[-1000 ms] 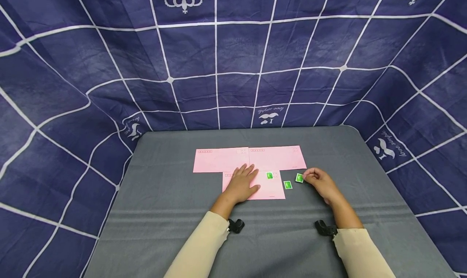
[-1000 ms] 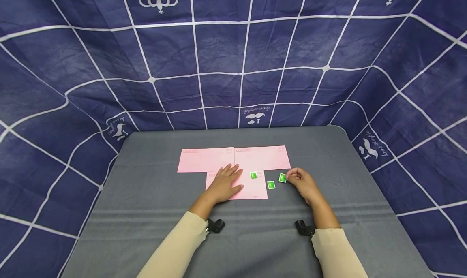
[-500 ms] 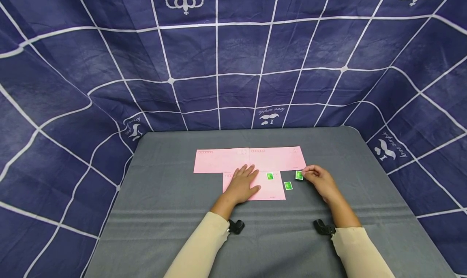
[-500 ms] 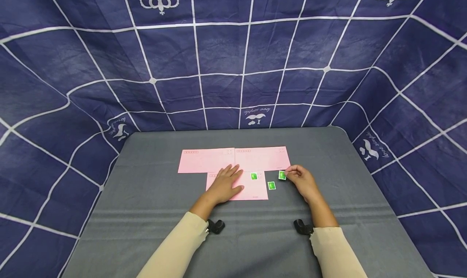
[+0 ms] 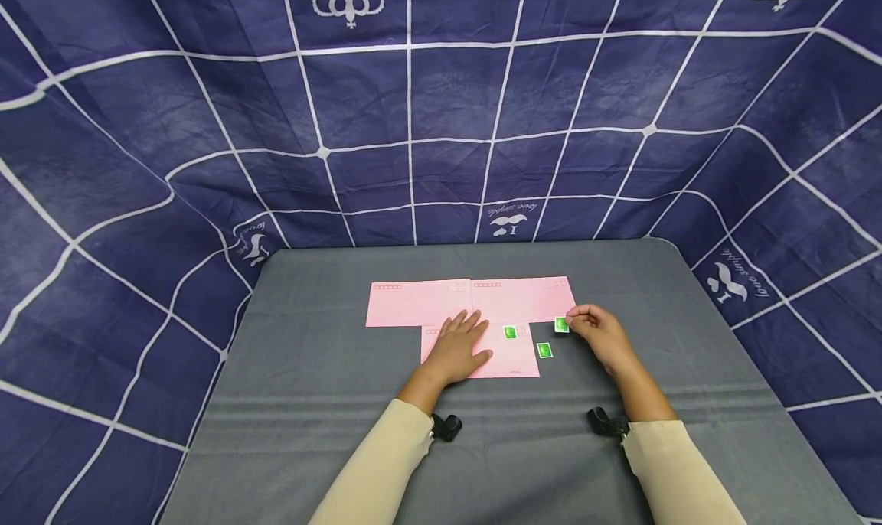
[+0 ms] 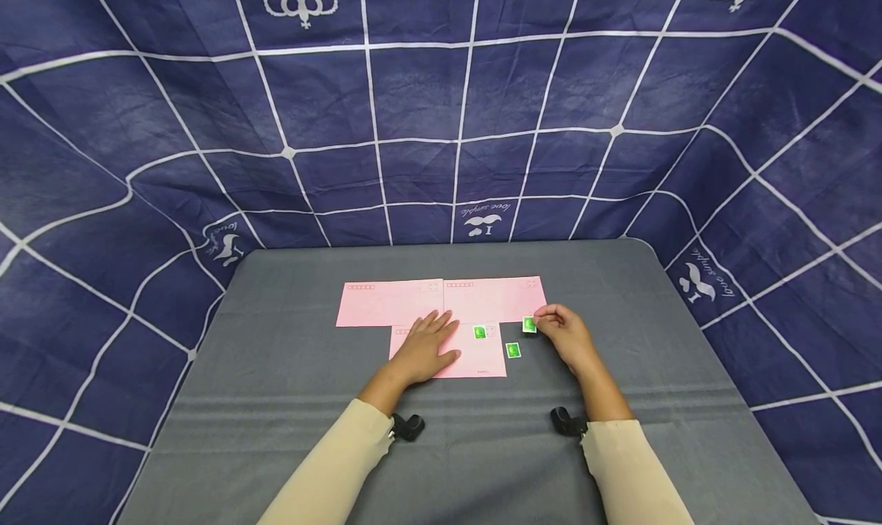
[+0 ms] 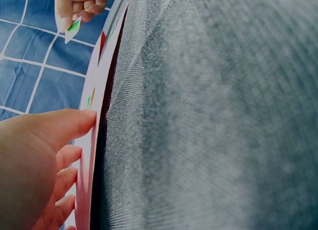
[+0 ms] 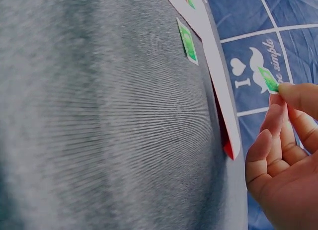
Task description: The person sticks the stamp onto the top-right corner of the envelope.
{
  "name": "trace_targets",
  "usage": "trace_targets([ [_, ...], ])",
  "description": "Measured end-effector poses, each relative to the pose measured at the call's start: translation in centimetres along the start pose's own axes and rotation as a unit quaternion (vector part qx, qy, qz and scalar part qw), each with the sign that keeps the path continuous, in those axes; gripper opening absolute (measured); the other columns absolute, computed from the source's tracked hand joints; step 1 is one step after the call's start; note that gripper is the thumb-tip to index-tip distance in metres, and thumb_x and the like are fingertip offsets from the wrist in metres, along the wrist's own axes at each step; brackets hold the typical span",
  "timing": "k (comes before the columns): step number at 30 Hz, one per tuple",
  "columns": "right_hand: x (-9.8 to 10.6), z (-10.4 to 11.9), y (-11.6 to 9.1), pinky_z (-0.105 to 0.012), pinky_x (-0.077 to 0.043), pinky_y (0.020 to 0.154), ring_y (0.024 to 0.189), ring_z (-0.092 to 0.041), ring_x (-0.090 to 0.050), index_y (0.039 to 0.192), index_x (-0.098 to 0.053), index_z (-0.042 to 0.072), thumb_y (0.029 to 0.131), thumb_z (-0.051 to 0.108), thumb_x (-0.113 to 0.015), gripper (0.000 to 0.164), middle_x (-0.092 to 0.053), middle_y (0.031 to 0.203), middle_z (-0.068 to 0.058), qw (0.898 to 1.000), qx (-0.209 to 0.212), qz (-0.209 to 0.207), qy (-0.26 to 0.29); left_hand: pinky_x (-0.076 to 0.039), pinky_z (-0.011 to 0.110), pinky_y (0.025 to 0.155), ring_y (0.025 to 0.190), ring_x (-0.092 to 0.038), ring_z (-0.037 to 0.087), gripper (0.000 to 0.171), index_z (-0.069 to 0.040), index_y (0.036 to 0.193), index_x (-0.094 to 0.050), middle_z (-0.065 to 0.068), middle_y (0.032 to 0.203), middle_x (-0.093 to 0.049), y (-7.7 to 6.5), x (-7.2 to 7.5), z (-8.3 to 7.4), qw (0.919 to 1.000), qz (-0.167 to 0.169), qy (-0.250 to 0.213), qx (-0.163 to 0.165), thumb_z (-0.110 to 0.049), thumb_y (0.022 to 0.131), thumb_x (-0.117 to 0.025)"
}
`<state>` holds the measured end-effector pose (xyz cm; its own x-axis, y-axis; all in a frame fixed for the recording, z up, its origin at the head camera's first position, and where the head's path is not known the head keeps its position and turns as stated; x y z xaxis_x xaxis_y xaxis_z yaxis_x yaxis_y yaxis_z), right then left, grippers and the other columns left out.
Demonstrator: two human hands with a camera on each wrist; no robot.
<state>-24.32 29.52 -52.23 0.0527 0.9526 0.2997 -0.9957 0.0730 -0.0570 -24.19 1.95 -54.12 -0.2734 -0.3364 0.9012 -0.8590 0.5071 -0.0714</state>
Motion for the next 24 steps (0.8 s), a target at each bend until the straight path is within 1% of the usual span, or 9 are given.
trace_targets([
  [4,-0.3,2.1,-0.5,-0.02,-0.052,0.073,0.078,-0.002,-0.06,0.115,-0.058,-0.016,0.096,0.004,-0.064,0.027,-0.066,0.086,0.006,1.0,-0.005,0.01,0.006,-0.015,0.052,0.128,0.158,-0.019,0.03,0.064,-0.016,0.156,-0.042,0.003,0.168,-0.027,0.0,0.1,-0.1,1.0,0.003,-0.003,0.001,-0.044,0.1,-0.056],
  [7,-0.5,3.3,-0.8,-0.021,-0.052,0.073,0.077,-0.004,-0.061,0.114,-0.057,-0.018,0.096,-0.001,-0.061,0.026,-0.065,0.085,0.007,1.0,-0.006,0.017,0.012,-0.015,0.052,0.128,0.158,-0.019,0.03,0.064,-0.016,0.156,-0.042,0.004,0.168,-0.027,0.0,0.3,-0.1,1.0,0.004,-0.002,0.002,-0.044,0.1,-0.056],
  [13,-0.1,1.1,0.8,-0.019,-0.051,0.071,0.076,0.0,-0.058,0.112,-0.058,-0.016,0.095,0.0,-0.063,0.024,-0.064,0.082,0.012,1.0,0.004,0.012,0.02,-0.015,0.052,0.128,0.158,-0.019,0.03,0.064,-0.016,0.155,-0.042,0.003,0.168,-0.027,-0.1,0.3,-0.1,1.0,0.002,-0.002,0.003,-0.044,0.1,-0.056],
  [16,0.0,0.5,1.4,-0.018,-0.051,0.07,0.075,0.001,-0.058,0.11,-0.059,-0.013,0.095,0.001,-0.063,0.021,-0.064,0.082,0.013,1.0,0.009,0.004,0.023,-0.015,0.052,0.128,0.158,-0.018,0.029,0.064,-0.016,0.156,-0.042,0.003,0.169,-0.026,0.0,0.3,-0.1,1.0,0.004,-0.005,0.003,-0.044,0.1,-0.056],
  [20,0.1,0.5,1.7,-0.018,-0.051,0.071,0.075,0.001,-0.058,0.11,-0.059,-0.013,0.095,0.0,-0.063,0.02,-0.064,0.082,0.013,1.0,0.013,0.001,0.024,-0.015,0.052,0.128,0.158,-0.018,0.029,0.064,-0.016,0.156,-0.041,0.003,0.169,-0.026,0.0,0.2,-0.1,1.0,0.004,-0.004,0.002,-0.045,0.1,-0.056],
  [24,0.2,1.3,1.7,-0.018,-0.052,0.072,0.076,0.0,-0.059,0.113,-0.057,-0.017,0.095,-0.003,-0.062,0.024,-0.065,0.084,0.009,0.999,0.009,0.006,0.03,-0.015,0.052,0.128,0.158,-0.019,0.029,0.064,-0.016,0.156,-0.041,0.003,0.169,-0.026,0.1,0.1,0.0,1.0,0.002,0.0,0.0,-0.045,0.1,-0.055],
])
Point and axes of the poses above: each hand's wrist, its own y-axis towards the middle knuckle, its own x-axis out of the back of the hand, z = x × y, the point moved 7 cm from there along y, towards the middle knuckle
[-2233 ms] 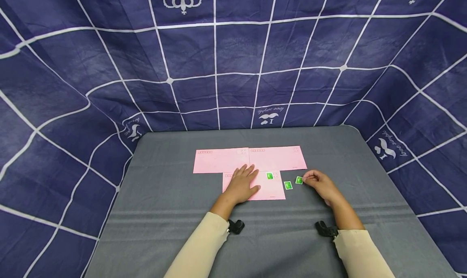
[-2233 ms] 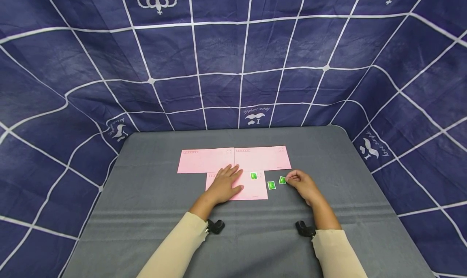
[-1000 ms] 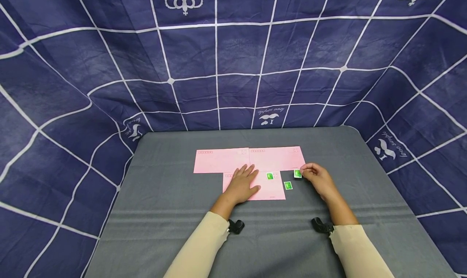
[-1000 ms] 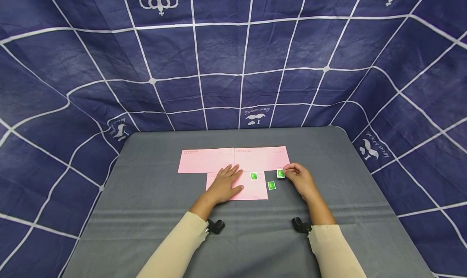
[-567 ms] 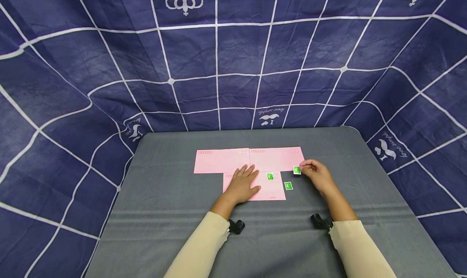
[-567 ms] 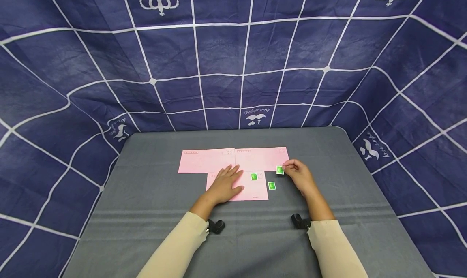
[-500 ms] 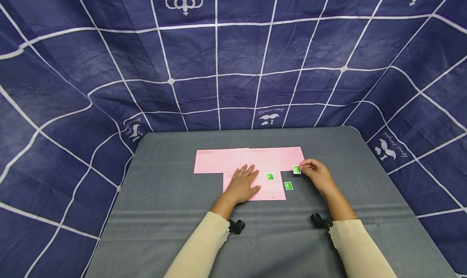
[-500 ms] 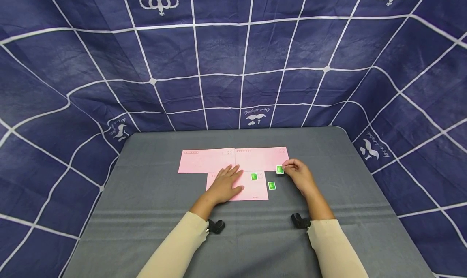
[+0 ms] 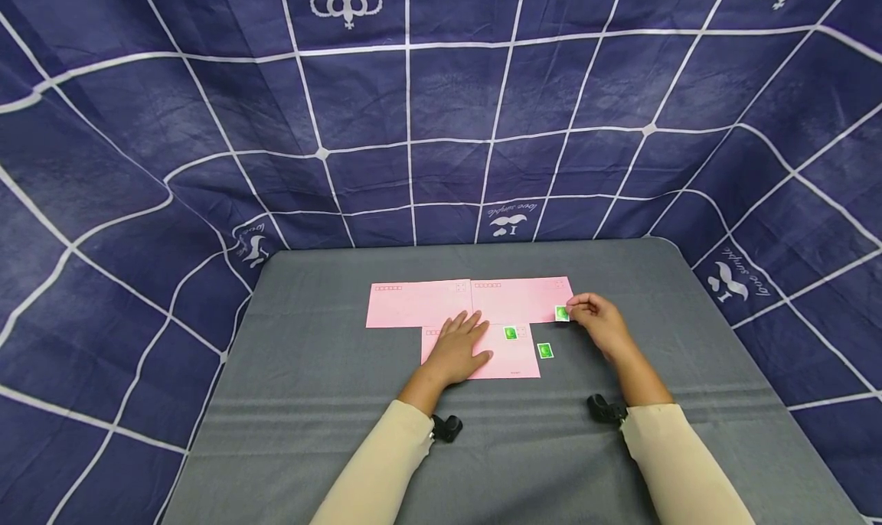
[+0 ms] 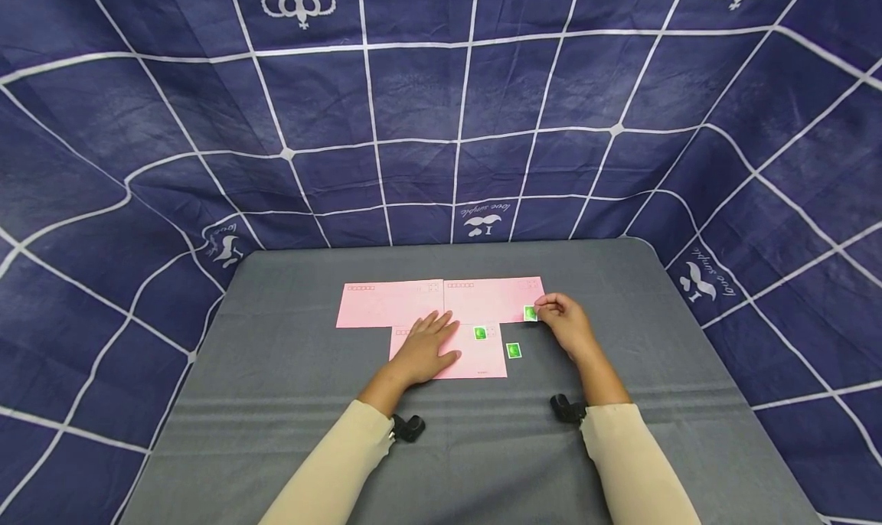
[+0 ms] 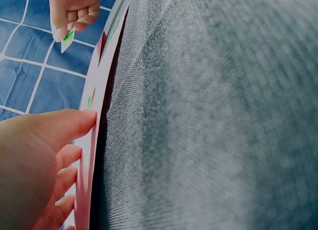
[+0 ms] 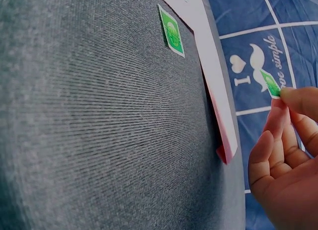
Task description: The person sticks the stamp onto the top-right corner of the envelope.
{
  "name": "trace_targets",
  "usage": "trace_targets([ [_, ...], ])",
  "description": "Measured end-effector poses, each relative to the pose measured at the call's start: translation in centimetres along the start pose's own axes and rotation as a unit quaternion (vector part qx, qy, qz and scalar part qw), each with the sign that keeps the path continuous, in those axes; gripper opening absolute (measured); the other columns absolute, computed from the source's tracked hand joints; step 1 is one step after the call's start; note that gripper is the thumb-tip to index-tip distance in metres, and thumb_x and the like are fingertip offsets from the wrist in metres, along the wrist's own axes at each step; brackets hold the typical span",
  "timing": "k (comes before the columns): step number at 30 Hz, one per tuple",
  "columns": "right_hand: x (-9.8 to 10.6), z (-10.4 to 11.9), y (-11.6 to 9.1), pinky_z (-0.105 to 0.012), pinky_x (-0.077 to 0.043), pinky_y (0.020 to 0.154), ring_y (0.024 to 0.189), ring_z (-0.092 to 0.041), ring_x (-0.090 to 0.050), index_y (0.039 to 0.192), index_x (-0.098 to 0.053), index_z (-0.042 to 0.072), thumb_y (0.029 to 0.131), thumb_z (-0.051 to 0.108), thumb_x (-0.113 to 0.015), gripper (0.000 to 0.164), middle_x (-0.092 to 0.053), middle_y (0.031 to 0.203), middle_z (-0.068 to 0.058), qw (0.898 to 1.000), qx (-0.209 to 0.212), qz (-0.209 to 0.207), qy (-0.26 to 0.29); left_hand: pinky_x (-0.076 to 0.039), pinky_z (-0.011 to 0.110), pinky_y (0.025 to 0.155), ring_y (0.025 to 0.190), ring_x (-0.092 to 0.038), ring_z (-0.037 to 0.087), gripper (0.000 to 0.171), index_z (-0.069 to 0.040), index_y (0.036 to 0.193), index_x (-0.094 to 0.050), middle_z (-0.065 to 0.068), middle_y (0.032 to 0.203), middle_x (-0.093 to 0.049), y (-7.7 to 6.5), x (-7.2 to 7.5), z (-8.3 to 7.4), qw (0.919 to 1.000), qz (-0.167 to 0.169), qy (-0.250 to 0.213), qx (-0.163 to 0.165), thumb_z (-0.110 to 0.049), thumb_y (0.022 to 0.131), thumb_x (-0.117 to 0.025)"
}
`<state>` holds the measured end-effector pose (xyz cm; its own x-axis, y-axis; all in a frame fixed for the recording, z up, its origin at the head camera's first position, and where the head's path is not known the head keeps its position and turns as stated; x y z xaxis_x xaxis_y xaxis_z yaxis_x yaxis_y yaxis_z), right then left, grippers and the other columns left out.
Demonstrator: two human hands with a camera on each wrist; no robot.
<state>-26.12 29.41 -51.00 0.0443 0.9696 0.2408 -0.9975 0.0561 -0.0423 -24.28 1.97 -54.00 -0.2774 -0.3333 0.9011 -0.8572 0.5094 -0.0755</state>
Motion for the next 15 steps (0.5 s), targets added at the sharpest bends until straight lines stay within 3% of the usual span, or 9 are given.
trace_targets([
  [8,-0.5,2.9,-0.7,-0.017,-0.052,0.073,0.078,-0.003,-0.059,0.116,-0.058,-0.018,0.094,-0.004,-0.059,0.026,-0.064,0.087,0.002,1.0,-0.006,-0.005,-0.026,-0.015,0.052,0.128,0.158,-0.019,0.029,0.063,-0.016,0.156,-0.042,0.003,0.169,-0.026,0.0,0.1,0.0,1.0,-0.002,-0.001,-0.002,-0.045,0.1,-0.055],
  [15,-0.4,1.8,0.2,-0.015,-0.051,0.072,0.077,0.0,-0.058,0.117,-0.059,-0.016,0.095,0.0,-0.061,0.028,-0.063,0.087,0.007,0.999,-0.012,-0.012,-0.028,-0.016,0.053,0.128,0.158,-0.02,0.03,0.063,-0.016,0.155,-0.042,0.004,0.168,-0.027,-0.1,0.1,-0.1,1.0,-0.003,-0.003,-0.004,-0.044,0.1,-0.056],
])
Point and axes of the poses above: each hand's wrist, its own y-axis towards the middle knuckle, its own x-axis out of the back of the hand, z = x × y, the point moved 7 cm from there along y, towards the middle knuckle
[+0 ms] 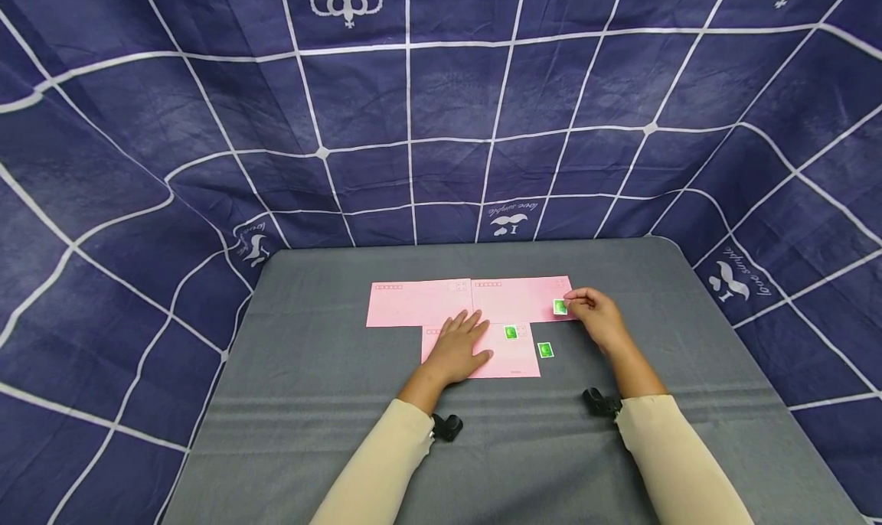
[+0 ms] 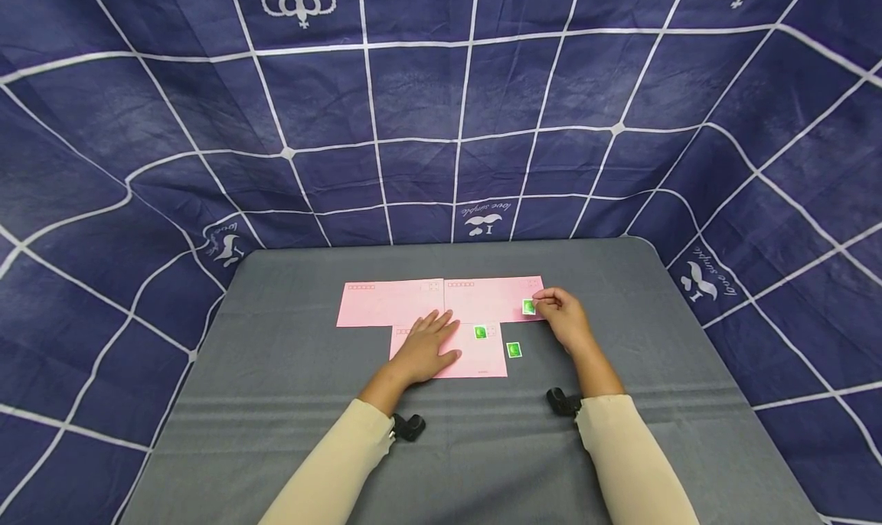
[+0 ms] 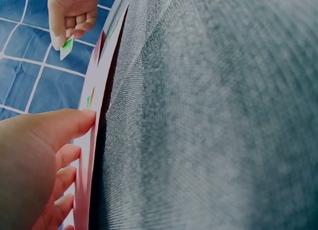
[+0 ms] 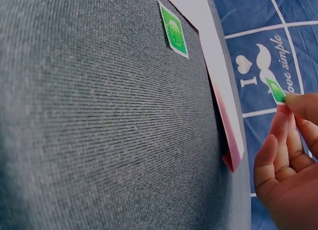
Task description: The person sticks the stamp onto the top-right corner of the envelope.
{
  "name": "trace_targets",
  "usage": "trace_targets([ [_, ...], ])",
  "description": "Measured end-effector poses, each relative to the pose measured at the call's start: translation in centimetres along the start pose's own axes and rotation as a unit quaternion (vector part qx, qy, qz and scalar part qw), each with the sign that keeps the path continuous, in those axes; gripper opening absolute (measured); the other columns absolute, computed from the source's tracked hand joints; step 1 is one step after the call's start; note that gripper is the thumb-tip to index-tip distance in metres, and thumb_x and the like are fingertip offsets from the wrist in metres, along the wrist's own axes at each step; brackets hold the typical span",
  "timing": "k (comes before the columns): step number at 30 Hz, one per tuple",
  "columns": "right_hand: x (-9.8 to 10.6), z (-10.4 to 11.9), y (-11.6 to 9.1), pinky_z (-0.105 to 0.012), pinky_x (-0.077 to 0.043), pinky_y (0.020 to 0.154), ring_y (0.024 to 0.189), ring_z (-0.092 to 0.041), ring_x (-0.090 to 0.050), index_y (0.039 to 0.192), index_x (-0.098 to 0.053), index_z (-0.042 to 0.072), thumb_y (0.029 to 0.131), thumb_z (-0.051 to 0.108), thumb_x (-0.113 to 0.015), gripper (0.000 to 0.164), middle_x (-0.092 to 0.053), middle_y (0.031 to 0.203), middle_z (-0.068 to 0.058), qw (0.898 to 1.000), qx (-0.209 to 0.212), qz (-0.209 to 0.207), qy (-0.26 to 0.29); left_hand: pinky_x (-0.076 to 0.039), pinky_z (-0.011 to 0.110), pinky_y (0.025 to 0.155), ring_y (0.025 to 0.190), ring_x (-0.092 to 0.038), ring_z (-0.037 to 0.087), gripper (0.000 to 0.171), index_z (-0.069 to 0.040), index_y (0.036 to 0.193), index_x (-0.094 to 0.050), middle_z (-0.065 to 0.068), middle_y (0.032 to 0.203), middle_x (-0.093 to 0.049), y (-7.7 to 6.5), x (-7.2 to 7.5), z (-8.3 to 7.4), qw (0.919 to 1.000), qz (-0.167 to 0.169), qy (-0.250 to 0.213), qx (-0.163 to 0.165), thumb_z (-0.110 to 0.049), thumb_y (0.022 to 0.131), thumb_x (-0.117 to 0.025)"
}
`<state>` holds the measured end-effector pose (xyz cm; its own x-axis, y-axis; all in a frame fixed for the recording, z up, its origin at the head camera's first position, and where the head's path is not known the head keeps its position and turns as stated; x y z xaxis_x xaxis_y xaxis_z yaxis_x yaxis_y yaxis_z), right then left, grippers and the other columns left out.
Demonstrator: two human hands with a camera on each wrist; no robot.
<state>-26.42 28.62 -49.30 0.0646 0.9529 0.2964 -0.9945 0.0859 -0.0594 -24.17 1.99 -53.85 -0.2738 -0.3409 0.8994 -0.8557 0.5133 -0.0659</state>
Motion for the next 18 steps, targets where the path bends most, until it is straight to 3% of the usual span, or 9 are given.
trace_targets([
  [7,0.4,-2.6,1.8,-0.017,-0.052,0.071,0.078,0.0,-0.058,0.119,-0.062,-0.012,0.096,0.005,-0.062,0.028,-0.062,0.086,0.014,1.0,0.005,-0.018,-0.015,-0.017,0.055,0.127,0.157,-0.021,0.032,0.063,-0.013,0.154,-0.043,0.006,0.168,-0.029,-0.1,0.0,0.0,1.0,-0.004,-0.005,-0.003,-0.042,0.1,-0.057],
  [18,0.3,-2.4,2.7,-0.018,-0.051,0.07,0.077,0.0,-0.057,0.116,-0.065,-0.008,0.098,0.012,-0.064,0.027,-0.063,0.086,0.013,0.999,0.014,-0.034,-0.032,-0.017,0.053,0.128,0.157,-0.021,0.03,0.063,-0.015,0.155,-0.043,0.005,0.168,-0.029,-0.2,0.1,-0.1,1.0,-0.002,0.005,0.001,-0.043,0.1,-0.056],
])
Point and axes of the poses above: each hand's wrist, its own y-axis towards the middle knuckle, its own x-axis out of the back of the hand, z = x × y, the point moved 7 cm from there along y, towards the middle knuckle
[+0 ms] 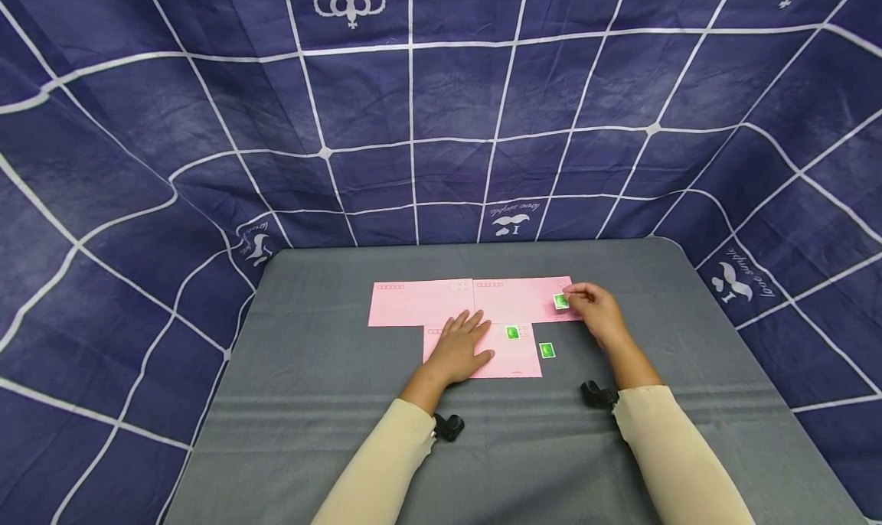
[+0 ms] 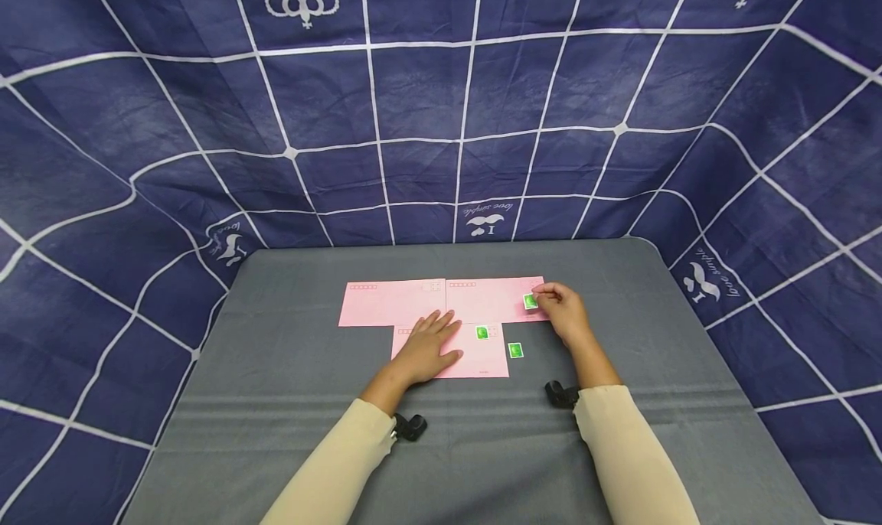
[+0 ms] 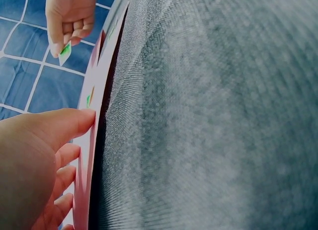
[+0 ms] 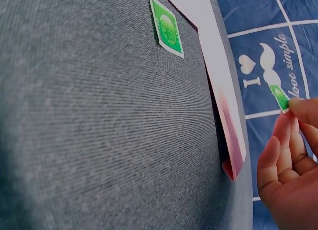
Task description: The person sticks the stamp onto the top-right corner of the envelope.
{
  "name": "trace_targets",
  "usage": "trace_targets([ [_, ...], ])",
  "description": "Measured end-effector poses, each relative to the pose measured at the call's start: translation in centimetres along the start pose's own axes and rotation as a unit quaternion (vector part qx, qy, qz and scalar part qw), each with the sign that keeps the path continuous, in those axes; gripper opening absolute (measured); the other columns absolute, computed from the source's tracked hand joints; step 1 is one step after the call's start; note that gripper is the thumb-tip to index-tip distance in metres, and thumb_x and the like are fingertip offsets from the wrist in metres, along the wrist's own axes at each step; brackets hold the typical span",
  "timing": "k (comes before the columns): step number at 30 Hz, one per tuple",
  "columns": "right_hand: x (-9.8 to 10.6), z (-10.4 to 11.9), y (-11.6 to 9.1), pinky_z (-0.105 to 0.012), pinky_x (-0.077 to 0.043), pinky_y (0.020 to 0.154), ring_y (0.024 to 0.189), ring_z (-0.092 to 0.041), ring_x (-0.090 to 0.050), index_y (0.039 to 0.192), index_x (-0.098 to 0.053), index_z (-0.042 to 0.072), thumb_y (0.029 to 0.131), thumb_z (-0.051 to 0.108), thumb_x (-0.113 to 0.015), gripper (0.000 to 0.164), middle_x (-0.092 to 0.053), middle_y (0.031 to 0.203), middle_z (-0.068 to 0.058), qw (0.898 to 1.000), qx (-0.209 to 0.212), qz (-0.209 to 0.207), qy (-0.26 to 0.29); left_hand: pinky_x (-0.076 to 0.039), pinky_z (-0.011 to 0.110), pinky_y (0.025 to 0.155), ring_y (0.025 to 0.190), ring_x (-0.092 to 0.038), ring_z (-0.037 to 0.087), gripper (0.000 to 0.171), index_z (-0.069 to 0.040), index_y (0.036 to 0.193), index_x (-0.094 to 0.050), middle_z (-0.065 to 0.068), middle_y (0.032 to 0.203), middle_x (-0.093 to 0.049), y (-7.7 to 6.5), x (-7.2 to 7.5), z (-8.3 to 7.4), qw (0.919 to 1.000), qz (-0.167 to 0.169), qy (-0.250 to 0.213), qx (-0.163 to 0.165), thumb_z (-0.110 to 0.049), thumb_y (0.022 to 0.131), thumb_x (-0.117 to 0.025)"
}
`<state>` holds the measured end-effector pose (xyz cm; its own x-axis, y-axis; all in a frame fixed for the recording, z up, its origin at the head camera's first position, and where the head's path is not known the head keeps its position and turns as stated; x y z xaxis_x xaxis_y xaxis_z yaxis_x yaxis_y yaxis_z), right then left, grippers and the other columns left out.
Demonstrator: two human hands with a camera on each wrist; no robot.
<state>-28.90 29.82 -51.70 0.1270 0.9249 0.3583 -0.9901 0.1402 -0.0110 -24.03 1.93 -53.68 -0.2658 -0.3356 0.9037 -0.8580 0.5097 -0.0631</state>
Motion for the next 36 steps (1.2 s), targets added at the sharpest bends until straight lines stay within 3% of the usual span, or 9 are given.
trace_targets([
  [4,-0.1,0.3,0.2,-0.017,-0.05,0.07,0.078,0.0,-0.056,0.119,-0.064,-0.009,0.098,0.011,-0.064,0.029,-0.063,0.086,0.014,1.0,0.0,0.005,0.008,-0.018,0.053,0.127,0.157,-0.021,0.03,0.063,-0.015,0.155,-0.043,0.004,0.168,-0.029,0.1,-0.1,0.1,1.0,0.001,0.0,0.001,-0.043,0.1,-0.057],
  [12,-0.3,2.0,0.1,-0.022,-0.053,0.07,0.08,-0.011,-0.061,0.119,-0.063,-0.013,0.097,0.005,-0.061,0.028,-0.066,0.091,0.003,1.0,-0.009,0.02,0.01,-0.016,0.051,0.128,0.158,-0.019,0.029,0.063,-0.017,0.156,-0.041,0.003,0.169,-0.027,0.1,-0.3,0.1,1.0,0.006,0.0,0.005,-0.044,0.1,-0.055],
  [17,-0.3,0.9,1.2,-0.021,-0.053,0.071,0.08,-0.008,-0.06,0.119,-0.063,-0.011,0.097,0.007,-0.062,0.028,-0.065,0.094,0.0,1.0,-0.012,0.018,0.003,-0.017,0.052,0.128,0.157,-0.021,0.03,0.063,-0.017,0.155,-0.042,0.003,0.168,-0.028,0.0,-0.1,0.1,1.0,0.004,0.002,0.003,-0.044,0.1,-0.056],
  [27,-0.3,0.1,2.2,-0.014,-0.05,0.07,0.077,0.001,-0.058,0.116,-0.064,-0.007,0.097,0.01,-0.063,0.025,-0.062,0.085,0.013,1.0,0.003,0.011,-0.021,-0.016,0.051,0.128,0.158,-0.02,0.029,0.063,-0.017,0.156,-0.041,0.003,0.168,-0.027,-0.1,-0.1,0.0,1.0,0.006,0.0,0.003,-0.044,0.1,-0.055],
  [36,-0.1,0.1,3.2,-0.015,-0.049,0.067,0.076,0.0,-0.056,0.115,-0.064,-0.007,0.098,0.007,-0.06,0.022,-0.061,0.089,0.004,0.999,0.005,0.014,-0.045,-0.015,0.051,0.129,0.158,-0.018,0.028,0.064,-0.017,0.156,-0.04,0.002,0.169,-0.026,-0.1,-0.1,0.1,1.0,0.004,-0.004,0.001,-0.045,0.101,-0.054],
])
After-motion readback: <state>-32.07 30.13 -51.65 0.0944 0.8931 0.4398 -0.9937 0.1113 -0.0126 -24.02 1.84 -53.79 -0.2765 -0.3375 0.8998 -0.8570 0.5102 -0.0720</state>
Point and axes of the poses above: each hand's wrist, its own y-axis towards the middle knuckle, its own x-axis out of the back of the hand, z = x × y, the point moved 7 cm from there along y, towards the middle knuckle
